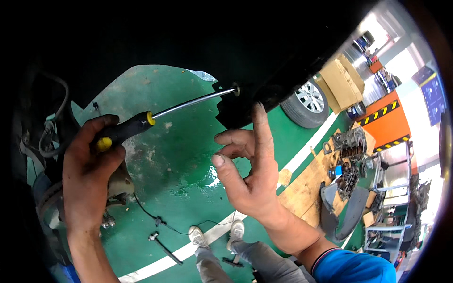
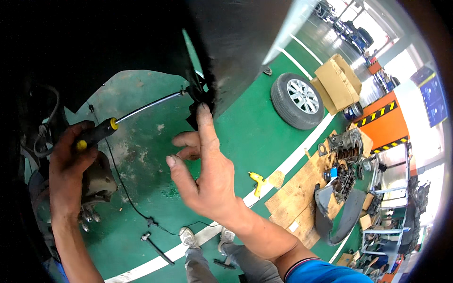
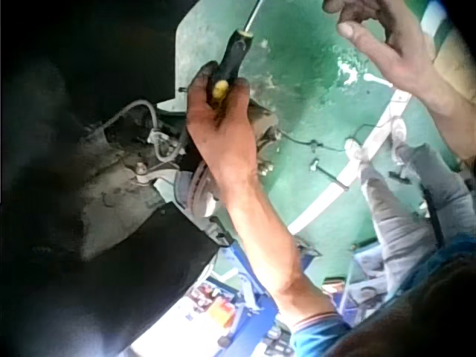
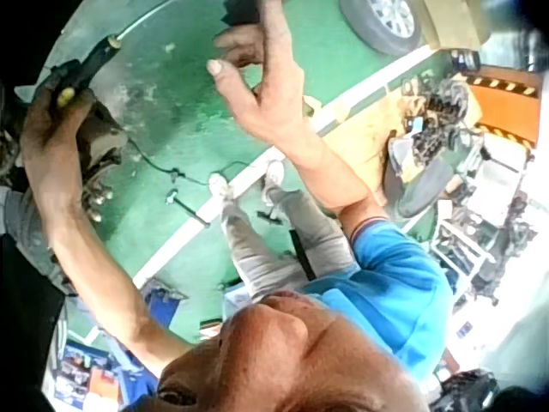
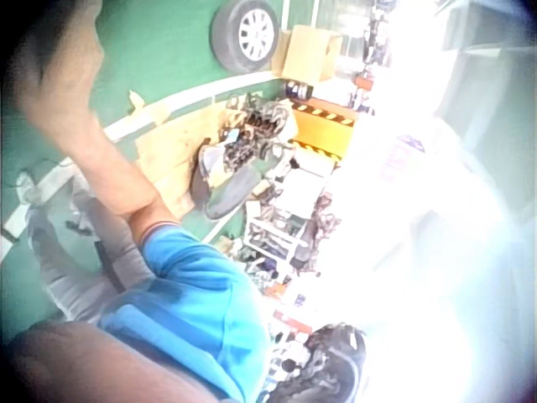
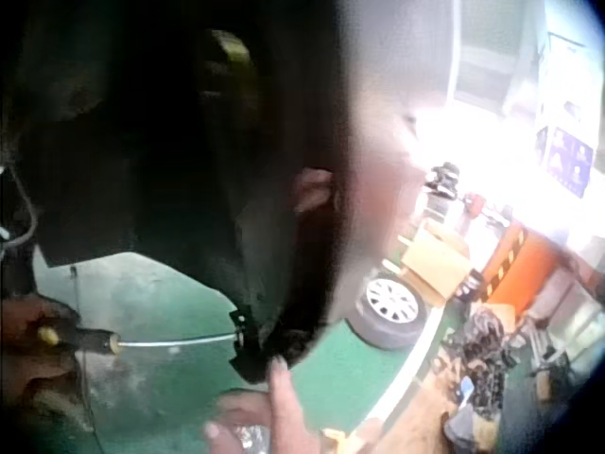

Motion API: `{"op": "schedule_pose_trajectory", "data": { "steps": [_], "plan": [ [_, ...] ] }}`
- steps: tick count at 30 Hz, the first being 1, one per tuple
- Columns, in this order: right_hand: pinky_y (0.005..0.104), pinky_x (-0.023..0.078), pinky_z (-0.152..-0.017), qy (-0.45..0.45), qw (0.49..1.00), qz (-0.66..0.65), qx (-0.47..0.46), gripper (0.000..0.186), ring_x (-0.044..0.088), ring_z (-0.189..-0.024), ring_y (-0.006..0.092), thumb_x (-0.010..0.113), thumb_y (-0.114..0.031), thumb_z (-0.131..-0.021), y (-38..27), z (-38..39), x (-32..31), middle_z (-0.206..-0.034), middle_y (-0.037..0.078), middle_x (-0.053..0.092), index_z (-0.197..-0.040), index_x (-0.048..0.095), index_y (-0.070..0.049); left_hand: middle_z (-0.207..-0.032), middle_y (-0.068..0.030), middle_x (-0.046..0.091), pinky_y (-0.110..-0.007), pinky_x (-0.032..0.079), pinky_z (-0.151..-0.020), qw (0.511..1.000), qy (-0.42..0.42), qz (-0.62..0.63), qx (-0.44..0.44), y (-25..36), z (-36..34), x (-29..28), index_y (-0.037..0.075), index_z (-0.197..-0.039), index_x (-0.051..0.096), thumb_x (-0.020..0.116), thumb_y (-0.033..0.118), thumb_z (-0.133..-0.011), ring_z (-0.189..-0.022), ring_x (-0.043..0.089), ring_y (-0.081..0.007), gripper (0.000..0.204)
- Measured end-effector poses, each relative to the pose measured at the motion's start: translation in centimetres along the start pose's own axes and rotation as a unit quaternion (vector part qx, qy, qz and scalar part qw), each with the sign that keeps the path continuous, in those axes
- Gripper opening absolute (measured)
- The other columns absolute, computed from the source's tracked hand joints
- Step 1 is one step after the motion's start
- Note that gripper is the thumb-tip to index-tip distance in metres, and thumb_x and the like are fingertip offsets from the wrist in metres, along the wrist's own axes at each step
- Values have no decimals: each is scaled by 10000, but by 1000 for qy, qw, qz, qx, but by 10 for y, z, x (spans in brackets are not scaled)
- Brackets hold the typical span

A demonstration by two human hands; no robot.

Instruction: The person pours liquid from a plastic bottle onto the underside of a car's wheel arch liner. They then position the liner into the wheel well and use a screwdriver to secure it with fasteners.

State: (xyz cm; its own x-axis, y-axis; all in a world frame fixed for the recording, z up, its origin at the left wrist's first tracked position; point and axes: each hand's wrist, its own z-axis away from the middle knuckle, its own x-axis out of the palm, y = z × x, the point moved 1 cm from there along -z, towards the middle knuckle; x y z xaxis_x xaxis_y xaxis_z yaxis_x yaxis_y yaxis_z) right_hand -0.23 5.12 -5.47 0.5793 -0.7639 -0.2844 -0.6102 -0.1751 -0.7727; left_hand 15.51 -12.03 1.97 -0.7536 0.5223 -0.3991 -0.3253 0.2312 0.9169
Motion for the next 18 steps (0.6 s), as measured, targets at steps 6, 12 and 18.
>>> {"op": "schedule_pose_trajectory", "data": {
  "steps": [6, 12, 18],
  "plan": [
    [289, 540, -702, 54, 998, 43, -13, 835, 641, -746, 175, 616, 31, -867, -3, -2, 7, -1008, 189, 634, -1514, 90, 55, -1061, -39, 610, -214, 460, -822, 992, -120, 9, 37, -8, -31, -23, -17, -1270, 568, 652, 9, -861, -887, 562, -87, 418],
    [270, 524, -695, 109, 993, 33, 27, 816, 632, -759, 156, 620, 17, -872, -4, 1, 22, -1010, 173, 627, -1517, 120, 32, -1058, -38, 621, -267, 523, -755, 972, -231, -11, 41, -18, -53, -36, 43, -1303, 560, 646, 175, -923, -856, 612, -119, 412],
    [255, 505, -720, 143, 988, 12, 55, 740, 622, -791, 125, 630, 12, -868, -5, -2, 26, -990, 130, 611, -1480, 214, 24, -1050, -21, 602, -251, 467, -735, 978, -199, -59, 31, -16, -49, -36, 46, -1330, 528, 580, 196, -958, -870, 567, -99, 404]
  ]
}}
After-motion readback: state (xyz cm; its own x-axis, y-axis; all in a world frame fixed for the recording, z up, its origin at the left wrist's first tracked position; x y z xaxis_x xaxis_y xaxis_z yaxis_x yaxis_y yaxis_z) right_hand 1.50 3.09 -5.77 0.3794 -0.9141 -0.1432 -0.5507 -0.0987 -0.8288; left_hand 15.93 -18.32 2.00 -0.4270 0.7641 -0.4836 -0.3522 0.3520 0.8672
